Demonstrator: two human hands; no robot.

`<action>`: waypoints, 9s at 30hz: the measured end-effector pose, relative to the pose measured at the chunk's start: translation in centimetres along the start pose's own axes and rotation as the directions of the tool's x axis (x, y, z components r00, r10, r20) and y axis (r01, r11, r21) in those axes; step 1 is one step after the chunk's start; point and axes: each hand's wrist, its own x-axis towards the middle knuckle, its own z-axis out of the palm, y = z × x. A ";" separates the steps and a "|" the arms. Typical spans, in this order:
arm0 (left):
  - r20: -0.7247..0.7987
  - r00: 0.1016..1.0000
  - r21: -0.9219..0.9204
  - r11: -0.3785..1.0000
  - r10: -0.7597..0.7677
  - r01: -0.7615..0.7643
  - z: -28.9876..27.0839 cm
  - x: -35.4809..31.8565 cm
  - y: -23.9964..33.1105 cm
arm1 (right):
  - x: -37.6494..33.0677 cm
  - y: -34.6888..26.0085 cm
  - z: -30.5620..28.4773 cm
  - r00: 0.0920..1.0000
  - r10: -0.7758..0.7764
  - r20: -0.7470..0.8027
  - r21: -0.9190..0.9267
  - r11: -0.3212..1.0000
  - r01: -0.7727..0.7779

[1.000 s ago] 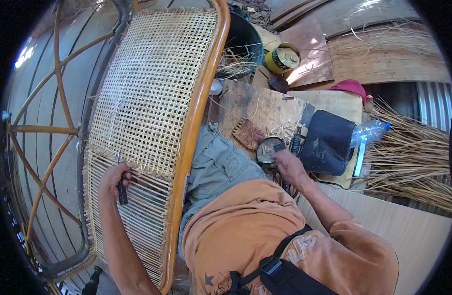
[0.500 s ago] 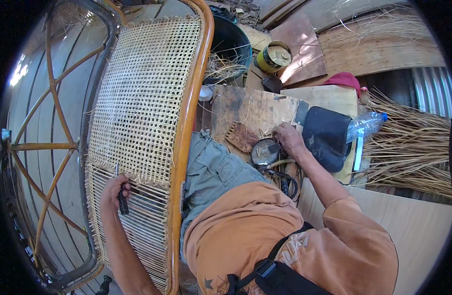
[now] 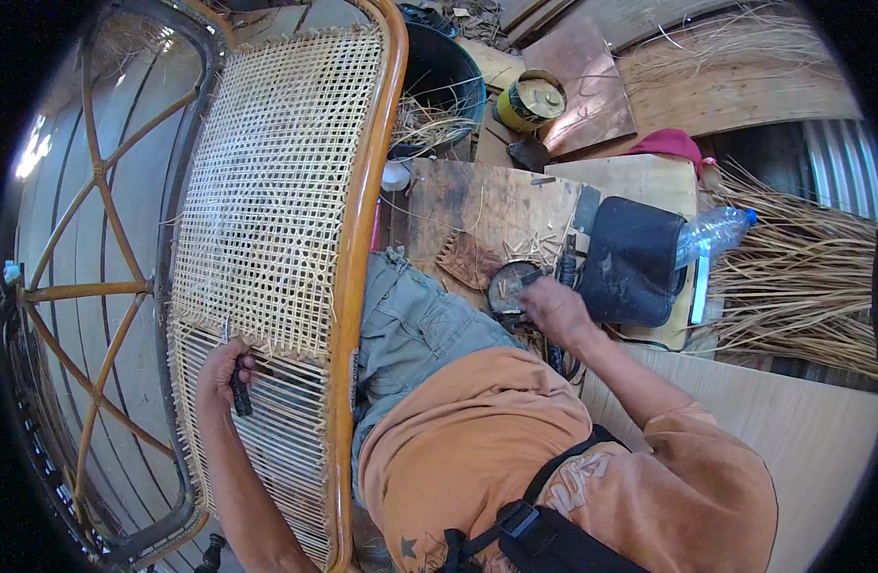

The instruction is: The person is weaving rattan strips into a chair frame using a knife and manual dexterity.

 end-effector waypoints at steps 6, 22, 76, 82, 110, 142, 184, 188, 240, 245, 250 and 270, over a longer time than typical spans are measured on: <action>0.000 1.000 -0.020 1.000 0.020 -0.020 0.2 -0.2 0.0 | -0.6 -2.5 1.4 0.994 0.096 0.054 -0.135 0.987 -0.088; 0.003 0.998 -0.071 0.995 0.067 -0.066 0.0 0.2 -0.6 | 1.0 -2.9 0.8 0.918 0.245 0.311 -0.068 0.969 -0.236; -0.010 0.986 0.029 0.985 0.168 -0.168 0.4 0.1 -1.0 | 22.6 -29.8 7.0 0.716 -0.683 -0.142 0.555 0.545 0.629; 0.007 0.986 0.045 0.985 0.168 -0.168 0.0 0.1 -1.1 | 22.7 -30.7 7.4 0.785 -0.538 0.307 0.617 0.741 0.266; 0.036 0.986 0.102 0.980 0.165 -0.168 -0.1 0.0 -0.8 | 22.2 -31.0 7.9 0.716 -0.632 0.298 0.405 0.763 0.504; -0.043 0.983 0.122 0.977 0.180 -0.174 0.5 0.4 -0.7 | 22.2 -31.3 8.4 0.704 -0.636 0.316 0.380 0.765 0.520; -0.388 0.737 0.332 0.830 0.553 -0.448 2.8 -3.3 -2.3 | 25.1 -34.6 7.1 0.707 -0.283 0.648 0.000 0.928 0.372; -0.397 0.689 0.358 0.794 0.606 -0.491 3.1 -3.0 -2.9 | 23.6 -36.5 5.1 0.730 -0.211 0.650 -0.160 0.901 0.403; -0.287 0.802 -0.032 0.832 0.524 -0.554 15.0 -10.1 -7.7 | 3.0 -21.6 -20.7 0.171 -0.916 -0.362 0.682 -0.135 0.719; -0.338 0.758 0.097 0.822 0.558 -0.562 15.4 -10.5 -8.0 | 7.1 -15.3 -15.1 0.937 -0.074 -0.341 0.545 0.796 0.261; -0.331 0.723 0.124 0.787 0.607 -0.604 15.3 -9.2 -9.1 | 15.5 -1.6 -4.7 0.926 0.024 -0.376 0.408 0.902 0.143; -0.079 0.822 0.156 0.821 0.564 -0.549 17.9 -13.7 -3.6 | 11.1 -9.0 -6.3 0.999 -0.018 0.048 0.851 0.525 -0.031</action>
